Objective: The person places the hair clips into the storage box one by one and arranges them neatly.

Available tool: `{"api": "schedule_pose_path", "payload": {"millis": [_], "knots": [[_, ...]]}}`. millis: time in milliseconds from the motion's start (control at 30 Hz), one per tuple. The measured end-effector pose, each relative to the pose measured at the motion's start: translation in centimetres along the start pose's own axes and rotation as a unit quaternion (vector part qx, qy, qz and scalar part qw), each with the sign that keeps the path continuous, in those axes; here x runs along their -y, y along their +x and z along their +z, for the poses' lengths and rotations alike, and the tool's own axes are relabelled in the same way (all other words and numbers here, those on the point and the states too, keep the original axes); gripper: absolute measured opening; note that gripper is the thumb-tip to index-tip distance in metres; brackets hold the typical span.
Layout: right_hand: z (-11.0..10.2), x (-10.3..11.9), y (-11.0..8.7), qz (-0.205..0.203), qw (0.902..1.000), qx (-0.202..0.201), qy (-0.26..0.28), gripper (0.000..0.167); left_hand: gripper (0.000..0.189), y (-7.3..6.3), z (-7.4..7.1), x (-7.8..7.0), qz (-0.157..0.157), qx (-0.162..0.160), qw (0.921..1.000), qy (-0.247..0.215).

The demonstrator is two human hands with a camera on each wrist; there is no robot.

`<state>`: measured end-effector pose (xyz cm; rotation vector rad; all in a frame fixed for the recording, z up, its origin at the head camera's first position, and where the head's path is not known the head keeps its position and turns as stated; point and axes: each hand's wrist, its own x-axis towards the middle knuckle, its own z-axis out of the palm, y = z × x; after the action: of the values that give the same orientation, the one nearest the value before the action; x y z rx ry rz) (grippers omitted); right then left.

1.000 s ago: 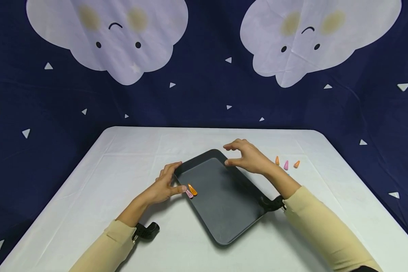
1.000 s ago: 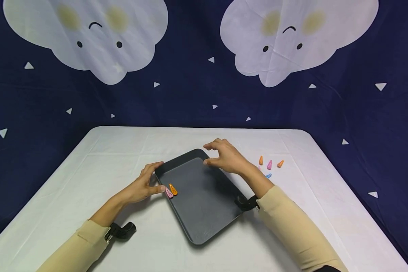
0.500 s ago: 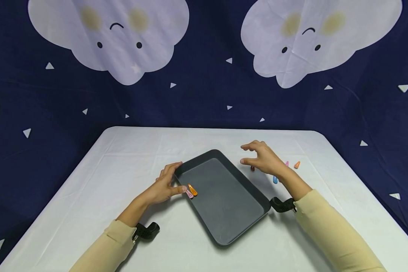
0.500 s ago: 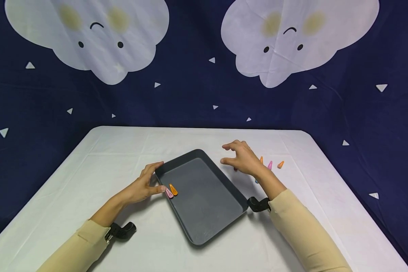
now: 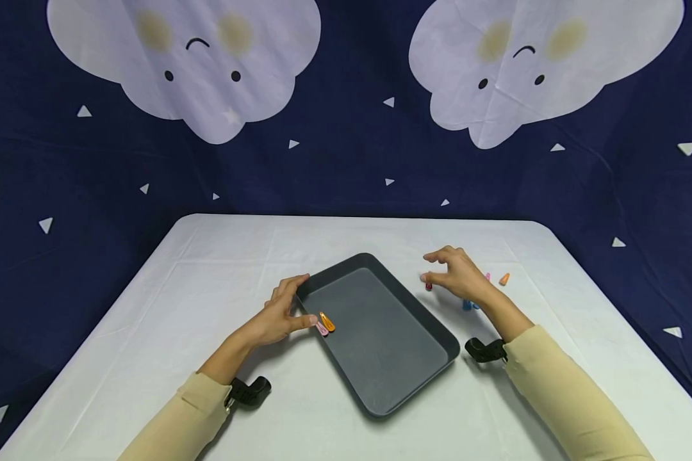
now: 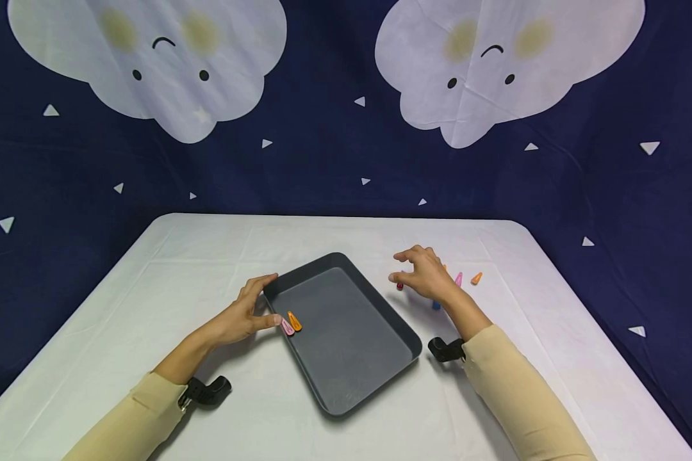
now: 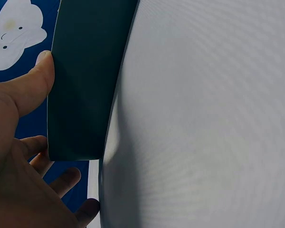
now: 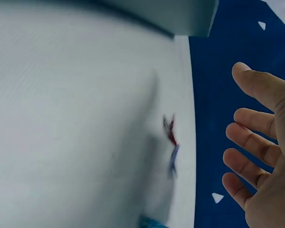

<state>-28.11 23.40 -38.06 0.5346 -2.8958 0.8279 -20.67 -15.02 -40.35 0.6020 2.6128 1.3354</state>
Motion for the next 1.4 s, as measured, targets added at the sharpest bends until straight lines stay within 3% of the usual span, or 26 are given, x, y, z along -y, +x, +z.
{"api": "schedule_pose_path", "payload": {"millis": [400,800,1400], "knots": [[1.0,-1.7,0.0,0.022,0.9995,0.022,0.0,0.051,0.085,0.0,0.0,0.0,0.001,0.0,1.0,0.003],[1.7,-2.5,0.0,0.02,0.999,0.01,-0.038,0.05,0.086,0.0,0.0,0.0,-0.001,0.0,1.0,0.006],[2.2,-3.0,-0.2,0.008,0.9989,0.002,-0.045,0.048,0.086,0.1,0.1,0.1,0.0,-0.001,1.0,0.005]]}}
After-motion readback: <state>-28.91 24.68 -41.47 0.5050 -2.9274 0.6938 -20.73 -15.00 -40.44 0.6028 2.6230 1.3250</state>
